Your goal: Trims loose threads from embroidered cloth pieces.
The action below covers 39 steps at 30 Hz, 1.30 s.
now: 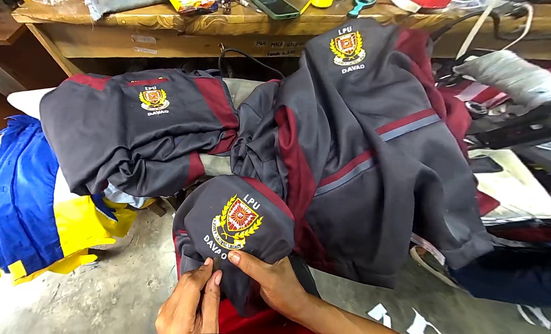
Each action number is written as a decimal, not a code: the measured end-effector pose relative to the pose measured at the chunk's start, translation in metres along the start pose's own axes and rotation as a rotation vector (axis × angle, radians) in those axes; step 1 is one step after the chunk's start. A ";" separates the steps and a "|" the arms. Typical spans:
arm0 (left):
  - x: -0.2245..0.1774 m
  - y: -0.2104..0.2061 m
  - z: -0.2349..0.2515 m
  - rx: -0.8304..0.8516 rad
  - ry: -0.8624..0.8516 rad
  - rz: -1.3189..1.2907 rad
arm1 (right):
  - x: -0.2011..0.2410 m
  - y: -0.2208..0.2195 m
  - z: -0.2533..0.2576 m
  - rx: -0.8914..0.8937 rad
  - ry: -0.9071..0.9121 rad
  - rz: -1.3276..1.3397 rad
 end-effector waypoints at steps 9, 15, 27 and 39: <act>0.003 0.003 0.000 -0.003 0.061 -0.062 | 0.002 -0.001 0.001 0.011 0.016 -0.018; 0.003 0.003 0.000 0.006 0.036 -0.044 | 0.001 -0.001 0.002 0.049 0.025 -0.009; 0.020 0.014 0.029 0.117 0.212 -0.311 | 0.003 0.017 0.012 0.353 -0.179 0.097; 0.040 -0.011 0.039 0.146 0.364 -0.427 | 0.011 0.014 0.024 0.535 -0.159 0.119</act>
Point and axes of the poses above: each hand's wrist, its own z-axis towards the middle knuckle, its own y-axis out of the back of the hand, x = y × z, the point moved 6 cm from there along z, towards the middle knuckle, and after that the axes turned 7 degrees about -x, right-handed, at the moved point
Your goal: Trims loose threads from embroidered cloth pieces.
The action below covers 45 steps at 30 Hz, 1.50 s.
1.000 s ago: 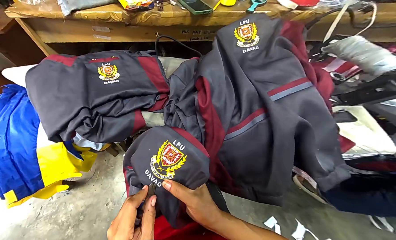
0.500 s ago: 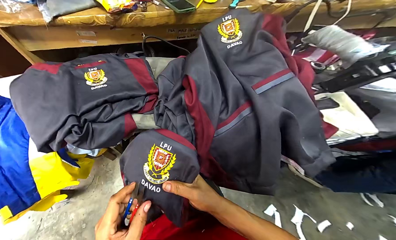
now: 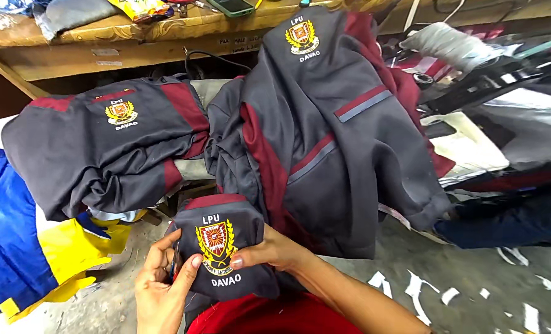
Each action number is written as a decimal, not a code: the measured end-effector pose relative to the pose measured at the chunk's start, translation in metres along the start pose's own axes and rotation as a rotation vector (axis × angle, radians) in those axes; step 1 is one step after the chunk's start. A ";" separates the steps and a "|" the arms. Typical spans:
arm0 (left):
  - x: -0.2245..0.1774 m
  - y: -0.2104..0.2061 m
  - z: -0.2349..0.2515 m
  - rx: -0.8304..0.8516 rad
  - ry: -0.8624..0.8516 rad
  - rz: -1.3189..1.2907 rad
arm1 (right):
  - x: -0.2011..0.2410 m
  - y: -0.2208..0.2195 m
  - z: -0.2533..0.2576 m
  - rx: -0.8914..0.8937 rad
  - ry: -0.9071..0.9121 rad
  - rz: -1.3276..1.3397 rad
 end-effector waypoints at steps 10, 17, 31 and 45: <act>-0.030 0.016 -0.016 0.093 -0.147 0.143 | 0.003 0.005 0.003 -0.140 0.071 -0.126; -0.029 0.022 -0.023 0.134 -0.184 0.262 | 0.005 0.002 0.004 -0.123 0.010 -0.150; -0.021 0.013 -0.031 0.169 -0.147 0.299 | 0.003 0.001 0.001 -0.128 -0.042 -0.101; -0.022 0.010 -0.030 0.162 -0.165 0.265 | 0.006 -0.004 -0.002 -0.125 -0.105 -0.100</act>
Point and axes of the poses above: each hand's wrist, its own z-axis towards the middle knuckle, its own y-axis out of the back of the hand, x = y × z, the point moved 6 cm from there along z, towards the middle knuckle, and after that the axes turned 7 degrees about -x, right-handed, at the moved point
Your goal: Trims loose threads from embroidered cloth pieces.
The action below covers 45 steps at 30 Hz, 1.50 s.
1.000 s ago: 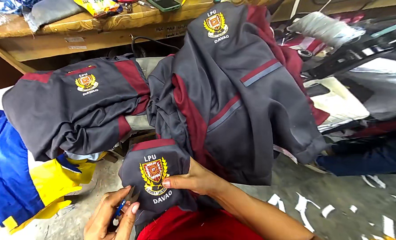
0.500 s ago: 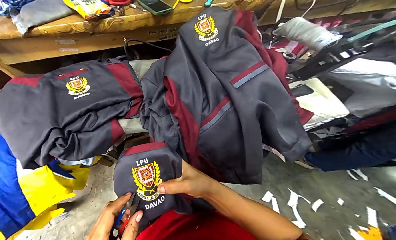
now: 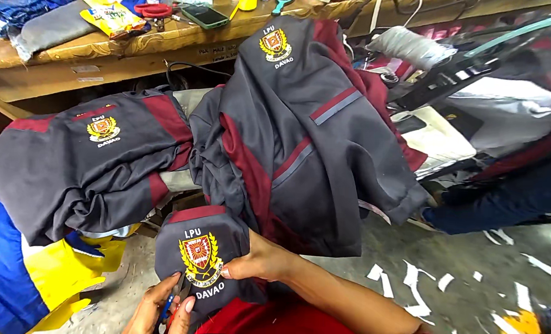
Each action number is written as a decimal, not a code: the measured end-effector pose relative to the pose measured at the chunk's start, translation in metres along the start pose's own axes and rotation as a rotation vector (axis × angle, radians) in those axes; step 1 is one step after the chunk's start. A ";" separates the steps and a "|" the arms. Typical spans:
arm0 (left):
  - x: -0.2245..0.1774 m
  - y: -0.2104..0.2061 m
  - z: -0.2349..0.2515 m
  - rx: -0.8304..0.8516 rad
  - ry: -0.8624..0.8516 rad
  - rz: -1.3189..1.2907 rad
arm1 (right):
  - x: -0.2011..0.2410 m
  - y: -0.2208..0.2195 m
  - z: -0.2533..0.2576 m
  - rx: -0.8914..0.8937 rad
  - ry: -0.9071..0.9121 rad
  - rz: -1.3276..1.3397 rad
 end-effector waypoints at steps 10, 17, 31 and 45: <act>0.000 -0.009 -0.002 -0.011 0.047 -0.182 | -0.008 0.000 0.006 -0.036 0.070 0.034; 0.001 0.013 -0.007 -0.056 0.016 -0.027 | -0.012 0.009 0.007 -0.100 0.044 0.147; -0.008 0.011 0.004 -0.017 -0.199 0.265 | -0.015 0.009 0.011 -0.015 0.073 0.143; -0.019 0.016 0.023 0.197 -0.428 0.322 | -0.016 0.004 0.018 0.138 -0.076 0.180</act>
Point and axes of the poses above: each hand's wrist, its own z-axis towards the middle knuckle, its own y-axis out of the back of the hand, x = y × z, the point moved 6 cm from there along z, towards the middle knuckle, and after that the axes turned 7 degrees about -x, right-handed, at the moved point
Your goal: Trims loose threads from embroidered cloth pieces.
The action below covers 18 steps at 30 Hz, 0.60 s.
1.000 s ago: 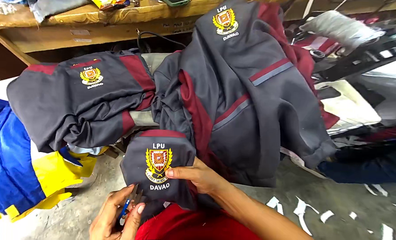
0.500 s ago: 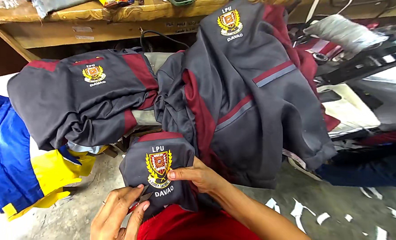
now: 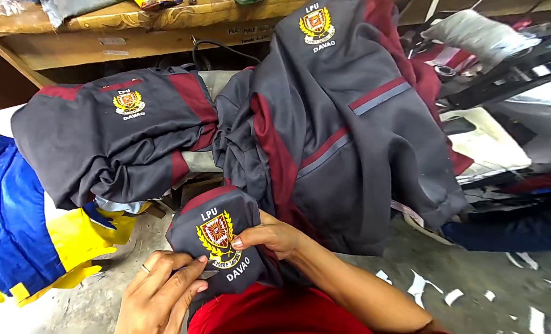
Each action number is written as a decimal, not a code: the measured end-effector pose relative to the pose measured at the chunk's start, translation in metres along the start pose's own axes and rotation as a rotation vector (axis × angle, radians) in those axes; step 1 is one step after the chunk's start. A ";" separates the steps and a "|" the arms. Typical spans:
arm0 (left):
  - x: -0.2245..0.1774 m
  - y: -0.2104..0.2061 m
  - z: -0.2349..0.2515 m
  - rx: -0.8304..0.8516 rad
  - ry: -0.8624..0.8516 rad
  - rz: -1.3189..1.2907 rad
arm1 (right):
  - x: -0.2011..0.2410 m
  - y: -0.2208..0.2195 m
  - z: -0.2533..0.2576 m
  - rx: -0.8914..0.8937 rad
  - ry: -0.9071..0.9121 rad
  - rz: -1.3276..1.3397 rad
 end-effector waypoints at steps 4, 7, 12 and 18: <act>0.004 0.008 0.002 -0.006 0.034 -0.026 | -0.001 0.001 0.002 0.020 -0.043 0.012; 0.021 0.012 0.002 -0.122 0.234 -0.122 | -0.001 -0.002 0.003 0.079 -0.061 -0.002; 0.048 -0.023 -0.011 -0.319 0.622 -0.611 | 0.011 -0.001 0.013 0.022 -0.056 -0.061; 0.066 -0.040 -0.024 -0.563 0.790 -0.903 | -0.011 0.049 -0.010 -0.117 0.042 -0.325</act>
Point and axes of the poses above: each hand's wrist, its own z-axis towards the middle knuckle, its own y-axis out of the back of the hand, x = y × z, the point moved 6 cm from there along z, towards the middle knuckle, and after that the axes turned 7 degrees about -x, right-handed, at the moved point
